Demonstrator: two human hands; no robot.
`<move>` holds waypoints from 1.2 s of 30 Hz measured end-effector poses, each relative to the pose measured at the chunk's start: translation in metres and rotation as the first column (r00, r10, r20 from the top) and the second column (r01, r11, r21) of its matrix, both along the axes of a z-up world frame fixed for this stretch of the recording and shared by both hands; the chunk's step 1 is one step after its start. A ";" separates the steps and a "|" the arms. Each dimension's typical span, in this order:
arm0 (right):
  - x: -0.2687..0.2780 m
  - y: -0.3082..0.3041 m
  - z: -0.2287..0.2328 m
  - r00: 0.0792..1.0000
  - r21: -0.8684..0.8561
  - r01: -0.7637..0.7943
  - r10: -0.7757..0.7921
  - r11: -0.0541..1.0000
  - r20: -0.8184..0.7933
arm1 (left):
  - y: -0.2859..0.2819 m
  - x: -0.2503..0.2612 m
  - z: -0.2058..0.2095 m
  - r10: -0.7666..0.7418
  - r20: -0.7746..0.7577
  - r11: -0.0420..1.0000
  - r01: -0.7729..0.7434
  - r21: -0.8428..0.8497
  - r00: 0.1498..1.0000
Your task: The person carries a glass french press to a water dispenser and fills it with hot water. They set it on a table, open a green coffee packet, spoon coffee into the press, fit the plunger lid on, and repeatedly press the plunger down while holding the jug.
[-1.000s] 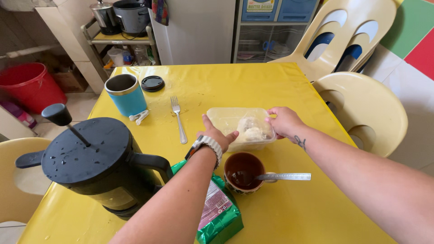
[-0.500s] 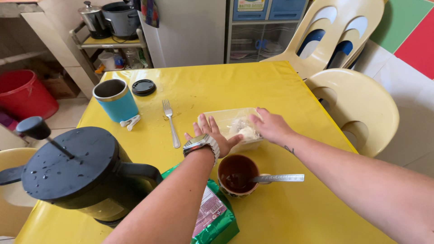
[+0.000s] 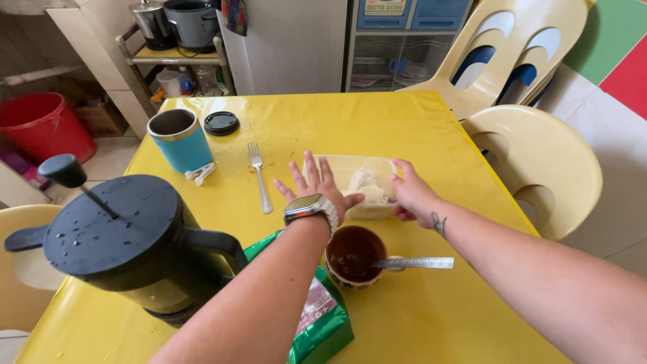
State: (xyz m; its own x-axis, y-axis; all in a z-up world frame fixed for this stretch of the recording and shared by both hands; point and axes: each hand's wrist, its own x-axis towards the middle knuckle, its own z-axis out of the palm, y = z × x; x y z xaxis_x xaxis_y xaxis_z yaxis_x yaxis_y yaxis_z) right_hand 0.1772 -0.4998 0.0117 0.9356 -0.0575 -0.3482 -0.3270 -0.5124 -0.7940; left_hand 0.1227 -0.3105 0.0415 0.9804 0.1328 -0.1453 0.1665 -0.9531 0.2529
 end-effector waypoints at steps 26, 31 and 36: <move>0.049 -0.005 0.098 0.987 0.304 -0.161 0.157 0.939 0.038 | 0.011 -0.134 0.019 0.005 0.196 0.901 0.081 -0.427 0.981; -0.063 0.022 0.132 0.853 -0.344 -0.468 0.518 0.814 0.066 | 0.037 -0.208 0.006 0.082 0.233 0.914 0.021 -0.406 0.969; -0.114 0.075 0.081 0.505 -0.722 -0.646 0.848 0.248 -0.160 | 0.045 -0.229 0.010 0.075 -0.107 0.945 -0.104 -0.309 0.991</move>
